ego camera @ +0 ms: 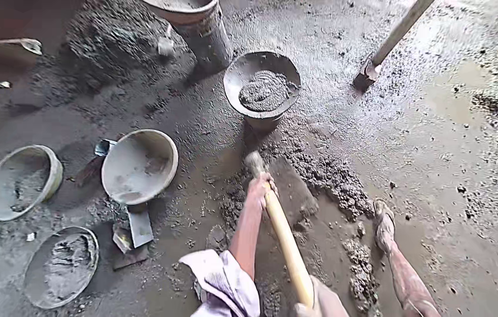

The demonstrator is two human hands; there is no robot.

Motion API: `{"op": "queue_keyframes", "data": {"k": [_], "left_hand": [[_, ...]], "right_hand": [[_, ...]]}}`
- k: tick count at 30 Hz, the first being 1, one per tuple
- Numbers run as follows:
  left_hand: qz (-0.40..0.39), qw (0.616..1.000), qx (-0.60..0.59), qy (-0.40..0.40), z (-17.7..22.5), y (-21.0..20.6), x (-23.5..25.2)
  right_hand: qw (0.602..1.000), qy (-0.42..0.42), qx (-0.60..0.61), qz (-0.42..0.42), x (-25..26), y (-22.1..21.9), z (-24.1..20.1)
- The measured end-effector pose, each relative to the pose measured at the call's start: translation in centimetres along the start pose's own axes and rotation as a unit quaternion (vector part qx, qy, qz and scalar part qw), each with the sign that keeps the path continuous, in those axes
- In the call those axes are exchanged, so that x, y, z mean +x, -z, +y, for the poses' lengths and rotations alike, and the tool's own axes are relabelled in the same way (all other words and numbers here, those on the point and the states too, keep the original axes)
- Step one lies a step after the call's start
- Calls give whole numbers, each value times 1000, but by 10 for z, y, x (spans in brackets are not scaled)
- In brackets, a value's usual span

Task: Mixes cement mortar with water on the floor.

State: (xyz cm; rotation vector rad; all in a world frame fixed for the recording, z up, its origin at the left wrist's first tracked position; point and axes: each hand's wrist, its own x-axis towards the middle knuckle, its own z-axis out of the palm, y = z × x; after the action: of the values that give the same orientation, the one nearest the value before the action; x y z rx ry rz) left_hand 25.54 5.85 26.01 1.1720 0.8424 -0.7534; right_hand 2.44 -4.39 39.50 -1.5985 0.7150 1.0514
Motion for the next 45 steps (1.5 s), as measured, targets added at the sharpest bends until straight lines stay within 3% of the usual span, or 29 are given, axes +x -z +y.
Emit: {"op": "queue_keyframes", "data": {"k": [3,6,13,17,21,24,26,28,32,36,38,41,45], "left_hand": [[-22,994,23,-101,104,-32,-29],[-36,977,41,-205,170,-69,-49],[-84,911,56,-399,236,-104,-57],[-134,853,75,-500,269,-113,-101],[-153,791,78,-587,282,-121,-162],[-146,763,71,-626,259,-113,-184],[-150,784,73,-598,222,-92,-168],[-122,840,55,-526,156,-68,-137],[-33,951,0,-307,-9,-28,-62],[69,992,36,-103,-133,8,-4],[72,992,61,-88,-155,21,24],[60,989,72,-114,-157,30,67],[21,991,82,-107,-151,17,137]], "right_hand": [[993,113,4,38,13,15,-43],[970,217,-33,102,70,32,-68],[918,365,-39,152,208,87,-135],[899,394,-60,182,206,114,-191],[853,479,-41,203,191,126,-224],[839,503,-50,201,181,122,-213],[860,470,-71,187,181,110,-178],[899,399,-81,163,191,86,-107],[974,186,-58,114,185,1,87],[999,-14,-34,24,145,-64,200],[998,-44,-51,-3,164,-70,211],[996,-46,-69,-16,222,-58,199],[999,-16,-27,39,285,-39,187]]}}
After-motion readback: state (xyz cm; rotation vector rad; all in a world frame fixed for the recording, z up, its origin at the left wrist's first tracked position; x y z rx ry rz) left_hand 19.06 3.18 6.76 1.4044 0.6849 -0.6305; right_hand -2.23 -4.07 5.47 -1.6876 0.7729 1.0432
